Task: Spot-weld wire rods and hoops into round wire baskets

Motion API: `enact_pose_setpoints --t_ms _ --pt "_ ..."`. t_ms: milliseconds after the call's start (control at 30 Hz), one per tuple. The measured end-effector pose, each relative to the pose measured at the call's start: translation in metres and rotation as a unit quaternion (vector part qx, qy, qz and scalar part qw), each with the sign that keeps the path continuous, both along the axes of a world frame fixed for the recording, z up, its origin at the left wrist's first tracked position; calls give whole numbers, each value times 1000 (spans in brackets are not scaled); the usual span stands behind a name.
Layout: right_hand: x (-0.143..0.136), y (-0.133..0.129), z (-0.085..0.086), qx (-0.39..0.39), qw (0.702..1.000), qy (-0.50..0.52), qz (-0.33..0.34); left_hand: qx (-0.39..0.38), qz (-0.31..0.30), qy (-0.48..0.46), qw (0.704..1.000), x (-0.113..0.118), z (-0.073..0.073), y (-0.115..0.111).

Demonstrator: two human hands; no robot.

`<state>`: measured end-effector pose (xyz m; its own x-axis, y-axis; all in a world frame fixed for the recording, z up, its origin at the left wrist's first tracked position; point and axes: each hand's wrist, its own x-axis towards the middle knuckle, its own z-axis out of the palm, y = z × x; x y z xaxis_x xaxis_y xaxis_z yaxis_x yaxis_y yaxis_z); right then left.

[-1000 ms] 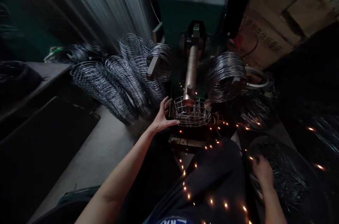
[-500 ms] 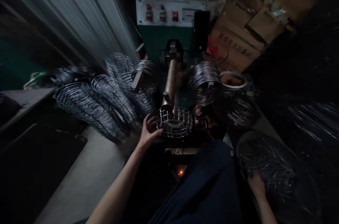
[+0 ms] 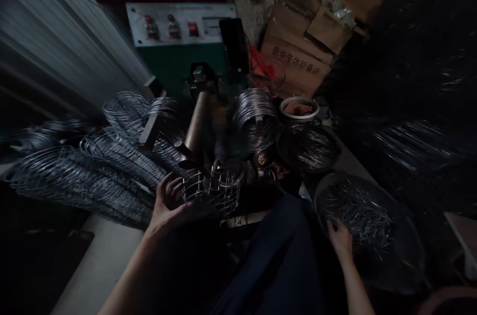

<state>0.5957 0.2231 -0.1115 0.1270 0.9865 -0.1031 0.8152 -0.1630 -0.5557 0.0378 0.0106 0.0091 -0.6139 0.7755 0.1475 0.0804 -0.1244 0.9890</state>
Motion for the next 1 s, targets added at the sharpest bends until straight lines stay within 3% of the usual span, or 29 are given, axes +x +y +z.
enact_pose_setpoints --t_ms 133,300,400,467,533,600,667,800,900,1000 --pt "-28 4 36 76 993 77 43 -27 0 68 997 10 13 -12" --pt "-103 3 109 143 961 168 165 -44 -20 171 984 35 23 -20" --pt "-164 -23 162 159 904 226 326 -39 -24 212 976 50 25 -12" --pt "-203 -47 193 161 845 235 453 -30 -19 234 972 59 26 -5" --pt "-236 -70 213 154 777 248 558 -25 -18 254 967 66 29 0" --pt "-261 -84 221 150 729 239 623 -21 -23 264 964 73 32 1" --pt "-277 -91 218 159 713 205 651 -18 -34 259 965 77 36 -1" --pt "-294 -90 204 181 717 161 653 -19 -34 245 969 82 38 -6" --pt "-298 -89 201 196 718 161 648 -25 -32 250 967 83 37 -6" --pt "-300 -90 199 216 727 96 645 -23 -36 254 966 84 36 -1"
